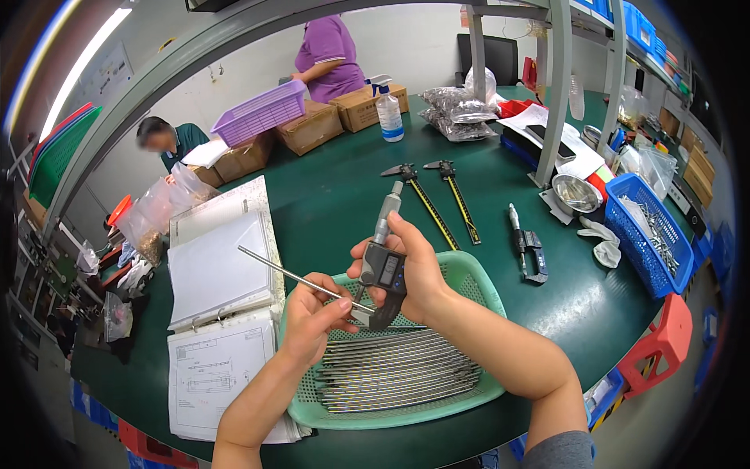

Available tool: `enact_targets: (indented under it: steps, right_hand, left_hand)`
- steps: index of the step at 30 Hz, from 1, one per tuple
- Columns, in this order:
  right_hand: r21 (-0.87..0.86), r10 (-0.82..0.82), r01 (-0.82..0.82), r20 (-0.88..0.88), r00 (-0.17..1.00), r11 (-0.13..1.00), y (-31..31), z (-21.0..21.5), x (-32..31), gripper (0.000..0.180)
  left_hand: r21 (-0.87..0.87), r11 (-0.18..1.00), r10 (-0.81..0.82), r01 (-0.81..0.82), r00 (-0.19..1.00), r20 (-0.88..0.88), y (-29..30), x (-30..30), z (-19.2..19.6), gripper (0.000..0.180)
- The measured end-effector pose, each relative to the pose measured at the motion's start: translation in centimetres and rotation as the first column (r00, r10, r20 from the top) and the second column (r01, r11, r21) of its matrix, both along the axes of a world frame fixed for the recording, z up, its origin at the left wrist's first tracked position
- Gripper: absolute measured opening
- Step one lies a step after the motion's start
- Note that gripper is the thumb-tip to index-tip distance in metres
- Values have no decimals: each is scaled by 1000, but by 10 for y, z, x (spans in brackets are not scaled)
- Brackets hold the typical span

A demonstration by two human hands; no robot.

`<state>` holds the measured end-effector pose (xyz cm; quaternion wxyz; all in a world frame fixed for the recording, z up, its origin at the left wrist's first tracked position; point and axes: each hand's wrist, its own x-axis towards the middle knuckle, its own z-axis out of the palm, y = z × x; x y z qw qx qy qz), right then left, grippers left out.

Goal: The person uses a digital caliper to measure the diameter of multiple metal rods. They pick up a rod from a green basket, clamp the caliper jaws around it, read the measurement, and then place the rod back into the basket. This process is repeated for several rods throughout the clip.

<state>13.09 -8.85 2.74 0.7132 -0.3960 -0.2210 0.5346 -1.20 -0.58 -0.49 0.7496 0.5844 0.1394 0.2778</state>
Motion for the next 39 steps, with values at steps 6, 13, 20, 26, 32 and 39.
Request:
enact_targets:
  steps: [6,13,20,26,32,39]
  right_hand:
    - [-6,-44,44,34,998,999,0,1,-3,59]
    - [24,-51,49,92,994,998,1,1,-2,56]
    - [10,-26,26,21,999,1000,1,-1,0,56]
    - [14,-6,6,12,1000,1000,1,-2,3,56]
    - [16,-33,32,83,996,999,2,0,1,59]
    - [25,-31,29,87,996,999,2,1,1,57]
  left_hand:
    - [-2,1000,-2,2,1000,1,-2,0,0,29]
    - [-34,999,-25,25,1000,-5,2,0,-4,28]
    - [-44,999,18,-17,999,30,3,1,-5,27]
    - [-46,999,20,-19,1000,22,3,1,-3,29]
    - [-16,1000,18,-18,999,31,3,1,-5,28]
    - [16,999,39,-40,999,25,2,2,-4,27]
